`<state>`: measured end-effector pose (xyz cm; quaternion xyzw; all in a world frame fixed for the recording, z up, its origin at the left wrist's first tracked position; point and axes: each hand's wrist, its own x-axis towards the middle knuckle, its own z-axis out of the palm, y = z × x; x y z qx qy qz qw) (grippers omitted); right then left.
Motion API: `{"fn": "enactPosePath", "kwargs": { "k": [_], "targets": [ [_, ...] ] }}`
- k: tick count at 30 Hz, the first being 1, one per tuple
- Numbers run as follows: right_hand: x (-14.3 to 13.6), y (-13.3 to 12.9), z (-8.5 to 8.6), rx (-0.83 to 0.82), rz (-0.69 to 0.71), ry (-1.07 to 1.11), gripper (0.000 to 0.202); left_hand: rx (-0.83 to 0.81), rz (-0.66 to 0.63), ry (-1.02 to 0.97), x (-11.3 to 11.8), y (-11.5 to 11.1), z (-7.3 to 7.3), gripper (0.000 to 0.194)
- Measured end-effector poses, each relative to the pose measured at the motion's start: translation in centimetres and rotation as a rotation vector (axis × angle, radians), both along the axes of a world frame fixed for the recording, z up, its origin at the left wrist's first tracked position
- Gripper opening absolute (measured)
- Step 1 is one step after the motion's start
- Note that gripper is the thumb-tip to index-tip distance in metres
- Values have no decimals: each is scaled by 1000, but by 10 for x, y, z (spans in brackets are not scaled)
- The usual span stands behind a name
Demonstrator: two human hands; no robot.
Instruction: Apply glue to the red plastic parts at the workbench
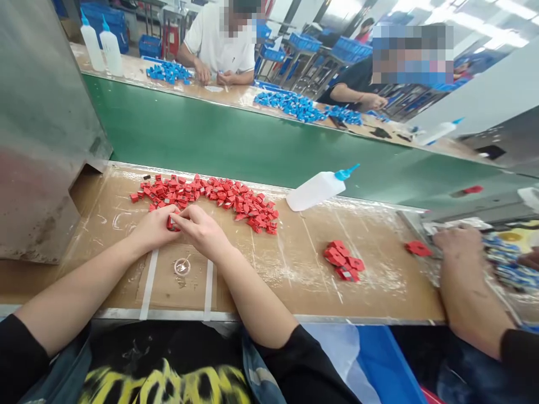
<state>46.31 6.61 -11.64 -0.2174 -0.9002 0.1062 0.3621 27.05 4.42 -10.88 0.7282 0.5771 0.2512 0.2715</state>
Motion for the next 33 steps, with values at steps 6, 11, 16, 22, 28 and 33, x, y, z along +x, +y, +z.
{"fn": "enactPosePath", "kwargs": {
  "k": [6,11,16,22,28,33],
  "targets": [
    [-10,-2,-5,-158,15,185,28,103,25,-37,0,-5,-1,14],
    [-16,-3,0,-679,-94,468,65,323,70,164,-2,-12,9,67],
    [-12,2,6,-1132,171,404,61,376,11,388,-6,-12,11,78],
    [-12,2,3,-1167,230,371,44,348,-31,385,-9,-10,13,78],
    [-16,1,1,-958,73,515,51,177,-95,-59,-22,4,12,97],
    [-17,-4,5,-730,73,483,38,63,-265,-304,-19,9,7,98]
  ]
}}
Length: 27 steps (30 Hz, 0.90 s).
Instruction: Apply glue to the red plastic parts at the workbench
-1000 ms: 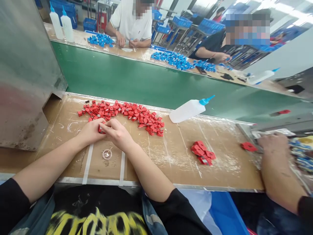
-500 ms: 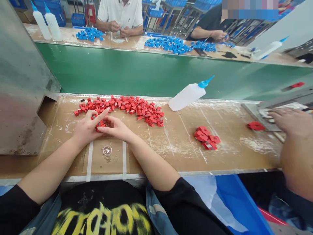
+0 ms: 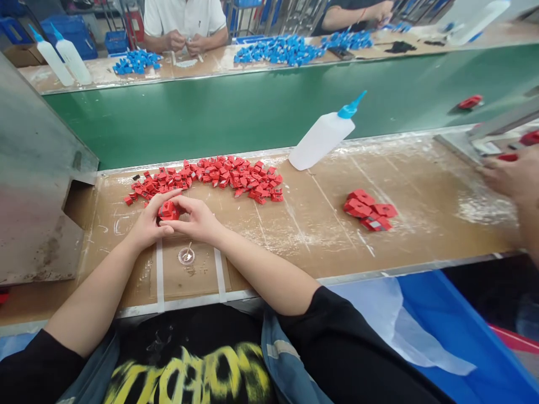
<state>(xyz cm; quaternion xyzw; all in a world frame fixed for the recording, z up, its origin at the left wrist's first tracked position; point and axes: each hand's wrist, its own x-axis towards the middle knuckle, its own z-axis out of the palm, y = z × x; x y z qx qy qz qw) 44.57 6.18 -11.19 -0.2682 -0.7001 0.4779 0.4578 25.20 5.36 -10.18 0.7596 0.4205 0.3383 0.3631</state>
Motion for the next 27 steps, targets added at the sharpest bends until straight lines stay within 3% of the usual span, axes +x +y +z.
{"fn": "enactPosePath", "kwargs": {
  "k": [4,9,13,15,17,21,23,25,27],
  "targets": [
    [0,-7,1,154,-41,-28,33,-20,-67,-138,7,-1,-2,93],
    [-4,-8,2,185,-91,-74,33,-17,-96,-220,7,3,-4,89],
    [7,0,18,253,-113,-164,33,-68,-54,-209,3,6,-5,102],
    [33,0,26,265,-132,-340,30,-90,21,-207,2,5,-5,97],
    [77,-7,26,274,-182,-614,25,-90,110,-197,3,4,-5,79],
    [197,-26,5,305,-419,-1164,34,-74,158,-161,10,2,-6,51],
    [244,-32,-1,287,-635,-1340,43,-57,142,-149,14,2,-7,43],
    [258,-35,3,338,-868,-1340,52,-39,133,-138,16,3,-9,40],
    [235,-38,14,352,-901,-1171,54,-59,122,-143,17,3,-11,42]
  ]
}}
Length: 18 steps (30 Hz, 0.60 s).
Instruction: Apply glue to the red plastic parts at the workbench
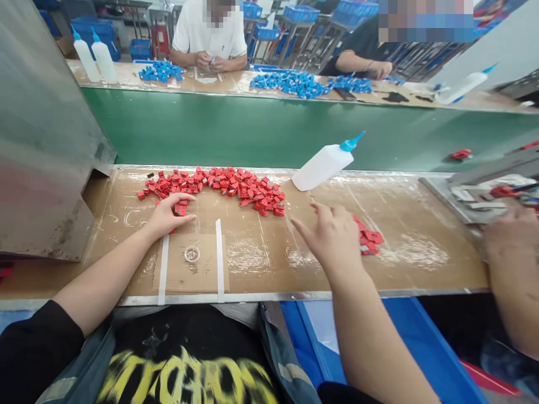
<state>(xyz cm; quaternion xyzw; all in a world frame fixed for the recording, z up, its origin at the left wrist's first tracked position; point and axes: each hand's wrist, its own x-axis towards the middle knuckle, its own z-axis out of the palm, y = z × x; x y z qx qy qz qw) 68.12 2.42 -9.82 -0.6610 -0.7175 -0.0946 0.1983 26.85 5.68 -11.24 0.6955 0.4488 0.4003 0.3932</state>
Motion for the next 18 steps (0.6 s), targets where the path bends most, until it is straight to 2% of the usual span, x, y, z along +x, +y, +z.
{"fn": "enactPosePath", "kwargs": {
  "k": [2,3,4,5,8,11,14,16,18],
  "targets": [
    [-49,-1,13,-130,200,232,48,-66,-24,-27,0,0,-1,53],
    [-78,-1,18,-294,351,296,44,-108,-27,-39,0,0,-1,59],
    [-106,1,21,-439,494,312,43,-141,-24,-42,-1,0,-1,65],
    [-131,2,23,-514,606,293,44,-161,-19,-35,-1,0,-1,67],
    [-180,4,18,-590,836,199,47,-151,1,-4,-1,-1,-1,58],
    [-193,4,10,-551,988,171,42,-139,-9,-32,0,-3,-3,56],
    [-193,6,9,-470,1019,178,38,-151,-17,21,2,-4,-3,53],
    [-192,8,10,-512,1030,188,36,-122,29,121,2,-4,-2,50],
    [-192,10,10,-630,1051,254,36,-92,90,200,2,-3,-2,49]
  ]
}}
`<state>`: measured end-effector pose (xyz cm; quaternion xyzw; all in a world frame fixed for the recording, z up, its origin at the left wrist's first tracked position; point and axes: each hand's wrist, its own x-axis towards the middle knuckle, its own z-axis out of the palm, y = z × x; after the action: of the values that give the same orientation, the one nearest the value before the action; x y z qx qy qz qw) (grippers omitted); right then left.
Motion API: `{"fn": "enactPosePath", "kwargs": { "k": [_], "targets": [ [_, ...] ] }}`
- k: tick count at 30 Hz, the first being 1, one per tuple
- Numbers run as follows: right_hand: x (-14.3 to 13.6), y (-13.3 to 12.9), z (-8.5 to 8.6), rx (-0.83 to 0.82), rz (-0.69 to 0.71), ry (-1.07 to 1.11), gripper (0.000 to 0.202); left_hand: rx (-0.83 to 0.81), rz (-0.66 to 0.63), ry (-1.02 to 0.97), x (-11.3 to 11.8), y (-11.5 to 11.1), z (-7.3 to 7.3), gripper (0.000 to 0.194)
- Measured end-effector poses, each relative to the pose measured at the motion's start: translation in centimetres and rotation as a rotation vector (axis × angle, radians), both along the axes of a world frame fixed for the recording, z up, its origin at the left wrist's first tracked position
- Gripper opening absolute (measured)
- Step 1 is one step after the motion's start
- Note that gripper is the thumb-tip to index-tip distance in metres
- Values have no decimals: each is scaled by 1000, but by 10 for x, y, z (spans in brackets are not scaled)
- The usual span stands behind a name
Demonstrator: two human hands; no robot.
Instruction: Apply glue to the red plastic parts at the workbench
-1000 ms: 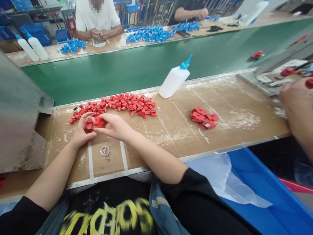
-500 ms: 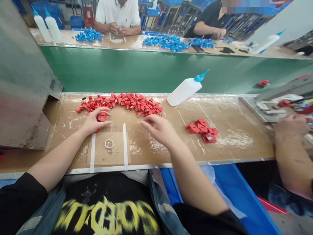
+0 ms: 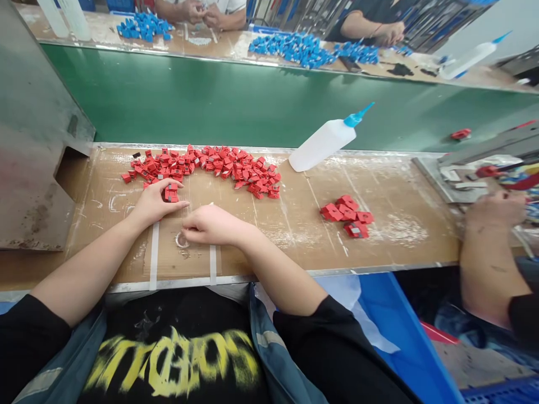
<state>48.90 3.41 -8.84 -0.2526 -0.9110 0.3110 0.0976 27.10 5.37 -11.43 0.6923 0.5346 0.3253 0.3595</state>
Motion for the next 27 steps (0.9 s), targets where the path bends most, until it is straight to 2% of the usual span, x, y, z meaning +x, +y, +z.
{"fn": "enactPosePath", "kwargs": {
  "k": [3,5,8,10,16,27],
  "targets": [
    [1,2,-8,-231,-54,152,42,9,22,57,1,1,0,47],
    [2,5,-17,-311,-221,339,47,13,14,86,2,1,0,44],
    [-1,12,-27,-288,-529,629,50,9,13,124,4,1,0,42],
    [-5,17,-30,-236,-639,738,50,13,11,148,5,1,1,43],
    [-17,23,-30,-121,-663,648,54,3,2,211,6,1,2,45],
    [-17,25,-36,4,-654,604,51,41,-16,161,6,3,-1,40]
  ]
}}
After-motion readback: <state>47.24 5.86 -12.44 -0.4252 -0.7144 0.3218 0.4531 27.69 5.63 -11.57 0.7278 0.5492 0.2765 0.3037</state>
